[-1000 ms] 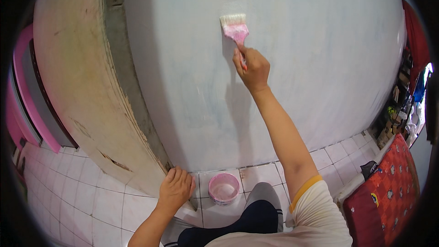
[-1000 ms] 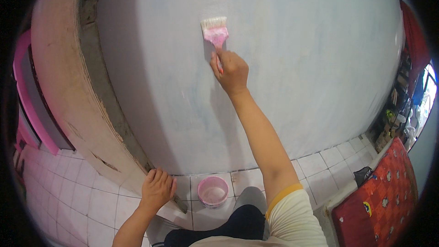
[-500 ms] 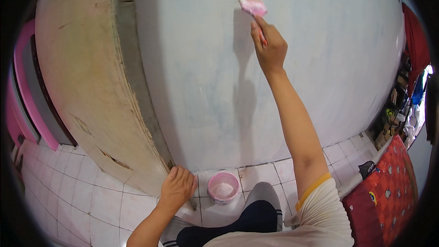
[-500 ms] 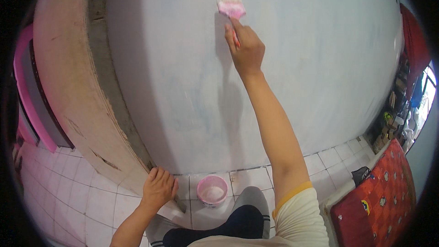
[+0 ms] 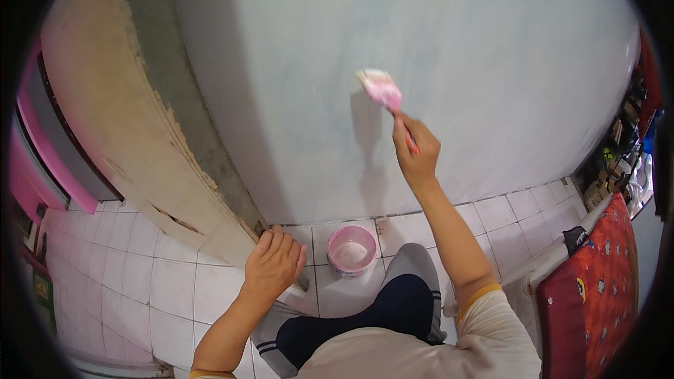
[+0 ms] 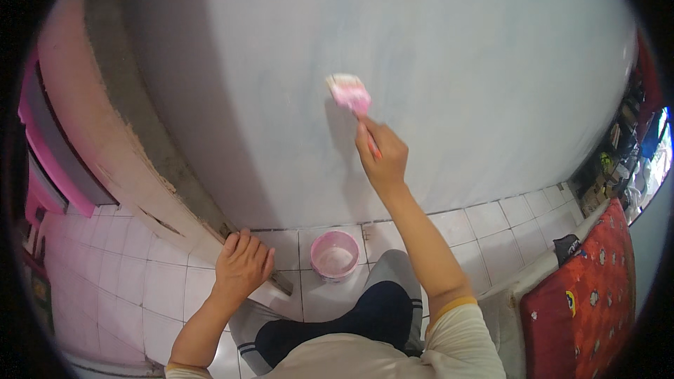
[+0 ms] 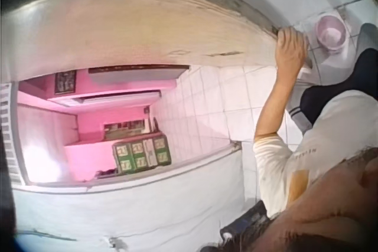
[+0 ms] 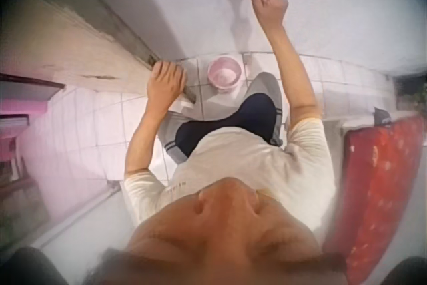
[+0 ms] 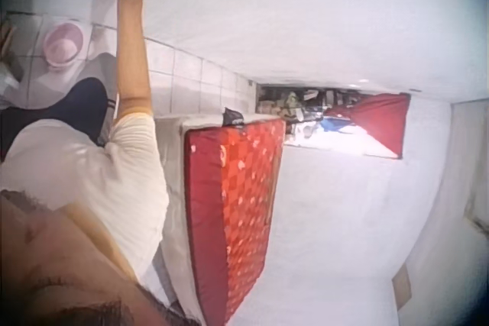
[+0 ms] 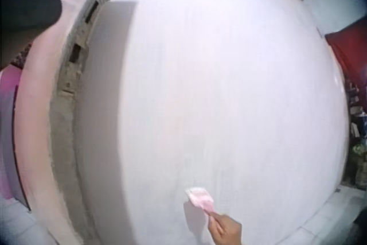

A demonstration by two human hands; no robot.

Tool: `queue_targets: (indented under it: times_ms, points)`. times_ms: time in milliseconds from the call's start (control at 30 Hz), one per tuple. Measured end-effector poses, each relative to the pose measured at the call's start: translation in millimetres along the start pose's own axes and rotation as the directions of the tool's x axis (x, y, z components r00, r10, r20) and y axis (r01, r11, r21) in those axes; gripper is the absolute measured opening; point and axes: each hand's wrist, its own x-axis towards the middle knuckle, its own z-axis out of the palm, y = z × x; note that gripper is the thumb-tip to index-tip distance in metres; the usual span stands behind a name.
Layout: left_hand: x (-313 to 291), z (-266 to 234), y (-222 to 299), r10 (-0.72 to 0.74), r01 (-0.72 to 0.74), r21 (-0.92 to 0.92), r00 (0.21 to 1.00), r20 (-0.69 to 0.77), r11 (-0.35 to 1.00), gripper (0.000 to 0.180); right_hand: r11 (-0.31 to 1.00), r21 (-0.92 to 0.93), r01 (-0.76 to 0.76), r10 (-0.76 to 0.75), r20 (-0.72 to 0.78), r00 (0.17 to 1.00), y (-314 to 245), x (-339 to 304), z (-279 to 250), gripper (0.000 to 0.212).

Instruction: The person uses a brush to apply pink paint from a bucket onto a white wall, covering various sections of the surface including those adjacent to a door frame.

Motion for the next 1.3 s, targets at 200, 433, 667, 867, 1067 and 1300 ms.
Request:
queue_targets:
  times_ms: [200, 433, 667, 867, 1067, 1300]
  points:
    - [-19.2, -13.3, -0.9, 0.012, -0.015, 0.083, 0.999, 0.044, 0.996, 0.018, 0.914, 0.059, -0.401, 0.375, 0.252, 0.892, -13.7, -136.6, -10.4, 0.019]
    - [-38.4, -32.7, 3.4, 0.007, -0.020, 0.142, 0.996, 0.087, 0.990, 0.015, 0.824, -0.031, -0.566, 0.512, 0.471, 0.719, -16.8, -226.6, 3.2, 0.018]
    - [-59.8, -48.7, 6.4, -0.005, -0.010, 0.203, 0.997, 0.076, 0.979, 0.014, 0.805, -0.052, -0.590, 0.550, 0.436, 0.712, -2.6, -268.3, -0.3, 0.018]
    - [-68.3, -56.7, 3.8, -0.027, 0.013, 0.173, 0.996, 0.081, 0.985, 0.013, 0.598, -0.266, -0.756, 0.762, 0.480, 0.435, 9.7, -269.2, -27.9, 0.020]
    - [-65.0, -61.6, 6.8, -0.059, 0.061, 0.098, 0.998, -0.023, 0.993, 0.014, 0.695, -0.393, -0.602, 0.694, 0.587, 0.418, 34.1, -281.4, -43.5, 0.021]
    - [-48.1, -81.0, 28.7, -0.183, 0.179, -0.139, 0.983, -0.011, 0.974, 0.019, 0.775, -0.448, -0.446, 0.593, 0.760, 0.266, 53.0, -320.2, -22.7, 0.033]
